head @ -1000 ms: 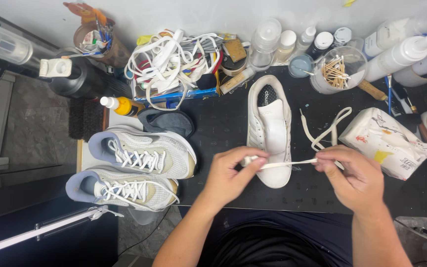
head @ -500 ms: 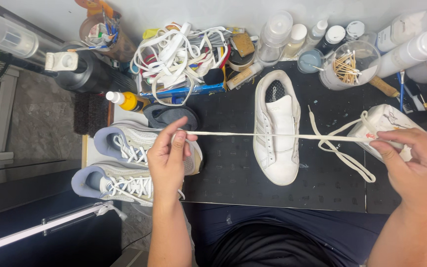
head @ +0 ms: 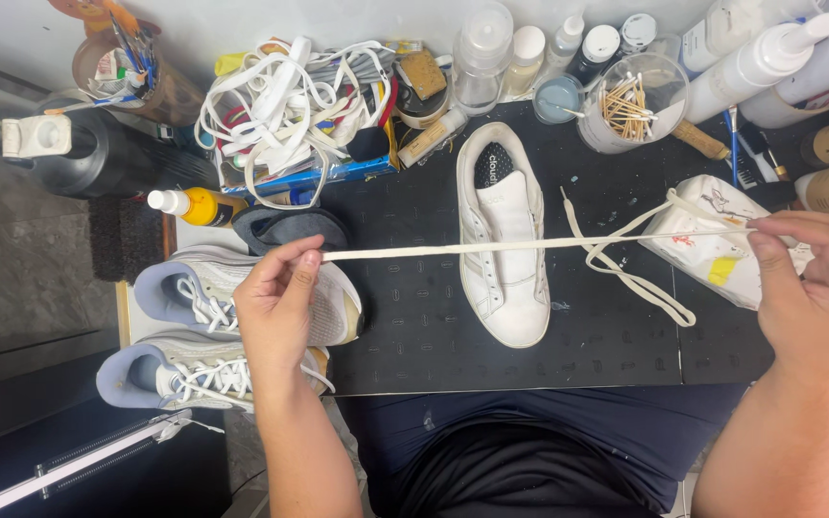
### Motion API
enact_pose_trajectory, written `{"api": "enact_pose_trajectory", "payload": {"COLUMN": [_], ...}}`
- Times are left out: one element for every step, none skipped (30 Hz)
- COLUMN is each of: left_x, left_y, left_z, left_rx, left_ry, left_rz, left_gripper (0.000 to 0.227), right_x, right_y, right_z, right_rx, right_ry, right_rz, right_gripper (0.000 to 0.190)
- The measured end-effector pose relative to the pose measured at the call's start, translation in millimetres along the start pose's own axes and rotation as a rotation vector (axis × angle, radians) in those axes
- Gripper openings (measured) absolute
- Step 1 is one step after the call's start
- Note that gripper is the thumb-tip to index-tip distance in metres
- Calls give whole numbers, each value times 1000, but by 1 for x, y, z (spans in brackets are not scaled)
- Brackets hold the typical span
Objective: The person laces a pair of white sneakers by threading the laces through the eyelets and tying them. They handle the shoes and laces by hand, adjusting the tension and positioning of the laces throughout the process.
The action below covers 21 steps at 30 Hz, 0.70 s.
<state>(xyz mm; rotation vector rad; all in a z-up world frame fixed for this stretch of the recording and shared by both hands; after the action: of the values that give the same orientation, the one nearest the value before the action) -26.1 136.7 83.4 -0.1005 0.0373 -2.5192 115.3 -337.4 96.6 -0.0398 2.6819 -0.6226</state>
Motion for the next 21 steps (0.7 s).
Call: {"api": "enact_pose_trajectory", "payload": {"left_x": [-1,-2,-2,-1,-2,-2,-1,-1,1,3,6,10,14,19,25,29,31,31,30,27,25], "left_y": [-1,-4,-6,-8,-8,-9,-9,-4,3,11,22,36,51,67,79,89,96,101,105,107,107], "left_z": [1,2,4,6,6,6,6,4,1,-1,-5,-9,-8,-8,-8,-9,-11,-15,-19,-24,-30], "left_rx": [-46,-102,-159,-215,-183,-151,-120,-109,-99,-88,-118,-148,-286,-424,-500,-576,-649,-721,-791,-801,-812], "left_ry": [11,48,84,120,98,75,49,29,10,-9,-77,-145,-40,66,94,122,165,209,254,217,176], "left_rz": [15,74,131,188,202,215,228,194,161,128,53,-23,-94,-165,-219,-274,-259,-245,-229,-214,-199], "left_gripper": [23,23,24,24,25,25,25,24,22,21,22,24,27,30,35,41,41,41,42,34,26], "right_x": [0,0,1,3,5,5,7,7,6,7,8,8,8,9,10,11,14,16,17,18,18], "right_y": [0,-1,-2,-3,-5,-5,-6,-6,-5,-5,-5,-4,-2,0,1,2,4,6,9,14,18], "right_z": [2,4,7,8,9,11,11,11,10,7,5,3,2,0,2,3,8,11,9,7,4], "right_rx": [-35,-94,-154,-154,-154,-142,-128,-102,-77,-8,60,127,204,279,253,228,96,-40,1,42,83], "right_ry": [-3,12,29,20,10,1,-3,-6,-10,-19,-29,-39,-78,-117,-53,12,177,341,336,330,324], "right_rz": [17,43,69,66,63,51,39,19,-3,-15,-28,-42,-56,-70,-88,-104,-129,-157,-244,-331,-420], "right_gripper": [11,13,15,14,12,12,12,14,16,14,13,11,11,10,11,12,15,18,20,23,26]}}
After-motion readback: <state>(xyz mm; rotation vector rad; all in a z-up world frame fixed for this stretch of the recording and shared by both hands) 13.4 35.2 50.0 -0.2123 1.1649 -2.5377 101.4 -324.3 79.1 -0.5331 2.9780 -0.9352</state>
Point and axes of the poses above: each hand's wrist, its own x-axis away from the middle knuckle, its own y-axis out of the palm, z = x × y, the point moved 3 cm from there along -x, towards the middle knuckle, and after that the axes turned 1 degree about -z, right-handed, at the moved point
